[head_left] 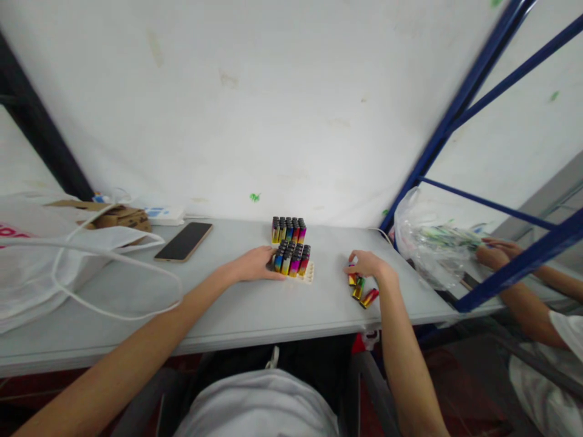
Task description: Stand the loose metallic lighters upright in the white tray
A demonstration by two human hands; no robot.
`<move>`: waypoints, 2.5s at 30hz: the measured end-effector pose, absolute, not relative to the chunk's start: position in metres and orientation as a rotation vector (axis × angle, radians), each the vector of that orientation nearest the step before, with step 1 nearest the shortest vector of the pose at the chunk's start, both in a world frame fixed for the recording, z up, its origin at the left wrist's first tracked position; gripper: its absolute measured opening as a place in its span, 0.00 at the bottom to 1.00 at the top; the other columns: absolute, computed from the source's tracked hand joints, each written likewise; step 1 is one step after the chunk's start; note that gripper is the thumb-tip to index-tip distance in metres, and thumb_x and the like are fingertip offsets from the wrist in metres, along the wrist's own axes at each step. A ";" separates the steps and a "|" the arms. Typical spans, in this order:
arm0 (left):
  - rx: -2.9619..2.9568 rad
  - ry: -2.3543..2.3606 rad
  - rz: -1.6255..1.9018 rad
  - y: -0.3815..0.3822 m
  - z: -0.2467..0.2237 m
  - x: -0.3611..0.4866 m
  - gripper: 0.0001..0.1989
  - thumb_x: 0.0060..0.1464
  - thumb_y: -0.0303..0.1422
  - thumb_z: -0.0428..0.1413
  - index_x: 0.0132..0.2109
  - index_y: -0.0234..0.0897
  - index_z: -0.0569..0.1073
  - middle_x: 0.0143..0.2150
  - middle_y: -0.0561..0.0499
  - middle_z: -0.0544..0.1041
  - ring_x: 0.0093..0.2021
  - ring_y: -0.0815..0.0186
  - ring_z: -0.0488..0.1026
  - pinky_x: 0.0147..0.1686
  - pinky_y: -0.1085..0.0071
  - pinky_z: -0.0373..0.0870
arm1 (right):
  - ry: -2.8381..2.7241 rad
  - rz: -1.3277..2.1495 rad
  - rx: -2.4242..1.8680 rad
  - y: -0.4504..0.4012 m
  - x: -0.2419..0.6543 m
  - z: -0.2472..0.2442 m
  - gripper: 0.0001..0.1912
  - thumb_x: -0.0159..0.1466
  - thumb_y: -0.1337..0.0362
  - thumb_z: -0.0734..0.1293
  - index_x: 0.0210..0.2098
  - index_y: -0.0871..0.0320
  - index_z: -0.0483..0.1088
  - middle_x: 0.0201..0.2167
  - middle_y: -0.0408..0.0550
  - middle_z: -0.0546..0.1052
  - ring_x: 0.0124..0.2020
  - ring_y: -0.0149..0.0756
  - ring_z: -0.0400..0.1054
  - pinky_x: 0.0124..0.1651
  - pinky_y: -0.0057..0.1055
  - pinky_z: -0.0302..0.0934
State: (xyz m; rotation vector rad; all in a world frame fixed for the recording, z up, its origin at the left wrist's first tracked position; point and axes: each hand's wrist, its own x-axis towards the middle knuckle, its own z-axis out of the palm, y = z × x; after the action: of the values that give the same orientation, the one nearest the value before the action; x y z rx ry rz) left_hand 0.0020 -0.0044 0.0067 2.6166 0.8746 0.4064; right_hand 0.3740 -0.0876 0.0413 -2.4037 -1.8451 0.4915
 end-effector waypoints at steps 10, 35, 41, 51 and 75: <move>2.598 0.823 0.440 -0.005 0.008 0.001 0.33 0.55 0.52 0.69 0.60 0.35 0.77 0.60 0.40 0.83 0.57 0.46 0.81 0.60 0.60 0.75 | -1.940 0.706 -1.383 -0.080 0.330 0.058 0.16 0.72 0.48 0.66 0.40 0.56 0.71 0.31 0.47 0.80 0.32 0.38 0.77 0.38 0.32 0.69; 2.571 0.749 0.459 -0.002 0.003 0.000 0.32 0.56 0.50 0.69 0.61 0.37 0.76 0.59 0.41 0.83 0.57 0.46 0.81 0.58 0.59 0.75 | -1.489 0.435 -1.204 -0.071 0.228 0.050 0.28 0.65 0.40 0.62 0.20 0.52 0.57 0.18 0.38 0.57 0.23 0.30 0.50 0.26 0.29 0.44; 2.574 0.787 0.448 -0.003 0.004 0.000 0.33 0.55 0.50 0.70 0.60 0.36 0.76 0.59 0.39 0.83 0.57 0.45 0.81 0.58 0.58 0.75 | -1.514 0.340 -1.214 -0.071 0.221 0.049 0.24 0.63 0.45 0.61 0.20 0.51 0.52 0.19 0.37 0.53 0.23 0.29 0.47 0.28 0.31 0.43; 2.581 0.740 0.444 -0.002 0.004 0.000 0.32 0.56 0.51 0.68 0.61 0.36 0.77 0.58 0.40 0.83 0.56 0.45 0.81 0.57 0.59 0.75 | -1.857 0.291 -1.250 -0.094 0.237 0.078 0.23 0.74 0.44 0.61 0.30 0.53 0.62 0.22 0.38 0.65 0.27 0.33 0.58 0.33 0.30 0.50; 2.574 0.786 0.454 -0.003 0.004 0.001 0.32 0.55 0.48 0.70 0.61 0.37 0.77 0.57 0.42 0.84 0.56 0.47 0.81 0.57 0.60 0.75 | -2.309 0.426 -1.401 -0.099 0.261 0.081 0.05 0.69 0.65 0.73 0.42 0.55 0.73 0.28 0.42 0.81 0.30 0.37 0.75 0.34 0.29 0.61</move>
State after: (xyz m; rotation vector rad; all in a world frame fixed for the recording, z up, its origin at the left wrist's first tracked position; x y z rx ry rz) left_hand 0.0009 -0.0032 0.0039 2.5745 0.7856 0.4536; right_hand 0.2606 -0.0989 0.0805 -1.4013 -2.3088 0.4258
